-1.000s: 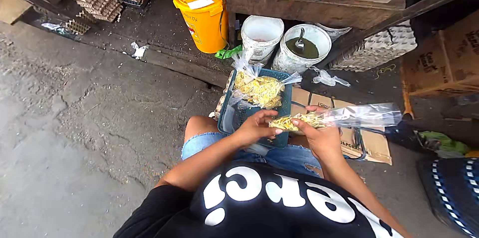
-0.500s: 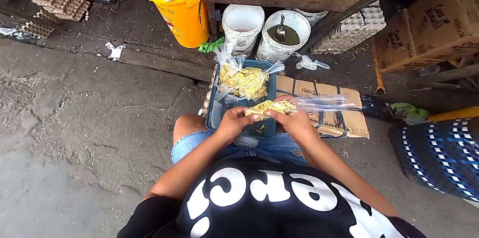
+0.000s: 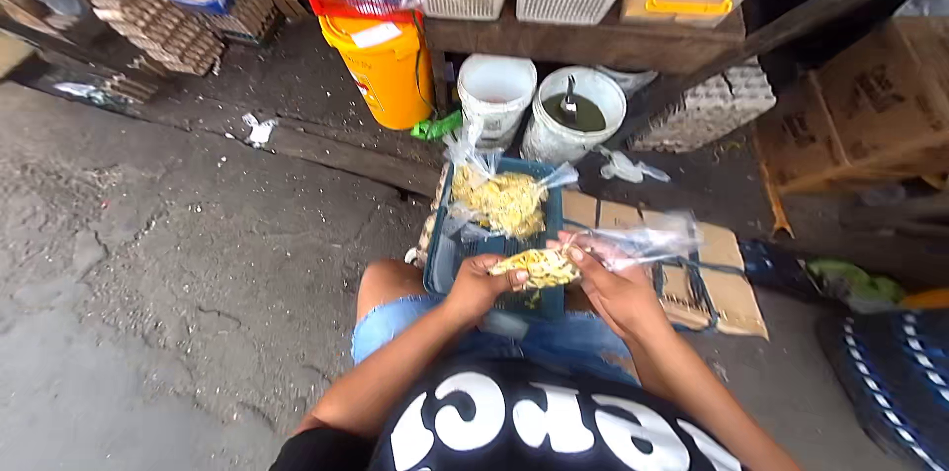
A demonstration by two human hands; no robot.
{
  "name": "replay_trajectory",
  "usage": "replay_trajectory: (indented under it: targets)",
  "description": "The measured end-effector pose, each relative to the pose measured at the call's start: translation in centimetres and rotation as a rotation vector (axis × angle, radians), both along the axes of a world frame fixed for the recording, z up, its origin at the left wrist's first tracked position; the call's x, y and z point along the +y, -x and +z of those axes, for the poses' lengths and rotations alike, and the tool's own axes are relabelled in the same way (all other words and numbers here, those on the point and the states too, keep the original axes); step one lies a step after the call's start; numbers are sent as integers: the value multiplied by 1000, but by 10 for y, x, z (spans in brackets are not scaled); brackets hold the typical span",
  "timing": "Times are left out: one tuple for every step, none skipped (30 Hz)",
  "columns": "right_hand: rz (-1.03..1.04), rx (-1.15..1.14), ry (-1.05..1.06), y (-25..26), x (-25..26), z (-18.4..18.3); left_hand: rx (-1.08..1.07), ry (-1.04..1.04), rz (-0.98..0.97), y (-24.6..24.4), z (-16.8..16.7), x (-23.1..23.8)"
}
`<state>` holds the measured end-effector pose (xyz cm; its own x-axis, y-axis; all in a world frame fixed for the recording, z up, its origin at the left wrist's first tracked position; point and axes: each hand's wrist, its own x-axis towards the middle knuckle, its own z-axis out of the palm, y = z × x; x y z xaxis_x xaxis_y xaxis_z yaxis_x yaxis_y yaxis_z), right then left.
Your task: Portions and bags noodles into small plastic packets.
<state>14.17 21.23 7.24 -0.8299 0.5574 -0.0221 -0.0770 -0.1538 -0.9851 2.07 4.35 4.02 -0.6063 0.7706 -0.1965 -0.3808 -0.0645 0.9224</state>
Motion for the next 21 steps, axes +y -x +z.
replay_trajectory:
  targets:
    - [-43, -8, -52, 2, 2, 4, -43, -14, 27, -1, 0, 1]
    - [-69, -16, -146, 1, 3, 7, -92, -23, 42, -1, -3, 3]
    - [-66, 0, -271, 0, 5, 12, -142, -23, 27, 0, -6, 5]
    - [-43, 38, -399, -1, 6, 17, -175, -11, -16, 3, -8, 5]
    - [-8, 79, -513, -2, 9, 20, -180, 17, -56, 4, -10, 5]
    - [29, 90, -594, -2, 12, 21, -154, 59, -83, 5, -13, 5]
    - [59, 46, -662, 0, 16, 20, -98, 112, -95, 4, -14, 5]
    - [87, -60, -723, 2, 19, 19, -16, 164, -101, 5, -15, 5]
    - [128, -178, -741, 3, 20, 19, 79, 204, -113, 5, -16, 4]
    - [160, -229, -752, 4, 18, 20, 171, 223, -137, 6, -16, 3]
    - [164, -201, -797, 6, 14, 17, 259, 222, -166, 7, -15, 3]
    - [161, -143, -846, 7, 9, 13, 340, 205, -200, 7, -13, 3]
    - [174, -102, -888, 9, 4, 7, 404, 182, -238, 6, -12, 3]
    - [207, -97, -922, 11, 1, 1, 457, 168, -273, 4, -12, 4]
    - [241, -121, -948, 12, -1, -2, 496, 157, -296, 3, -10, 6]
    - [260, -132, -979, 14, -2, -3, 524, 142, -299, 3, -8, 8]
    - [269, -110, -1012, 15, -3, -2, 547, 110, -283, 4, -7, 11]
    - [277, -62, -1034, 15, -4, -1, 566, 71, -266, 5, -5, 12]
    - [286, -22, -1041, 14, -5, 0, 593, 35, -257, 5, -3, 12]
    - [295, -7, -1040, 14, -6, 0, 630, 6, -256, 4, -2, 11]
    - [305, -16, -1034, 13, -5, 2, 668, -8, -269, 4, -1, 10]
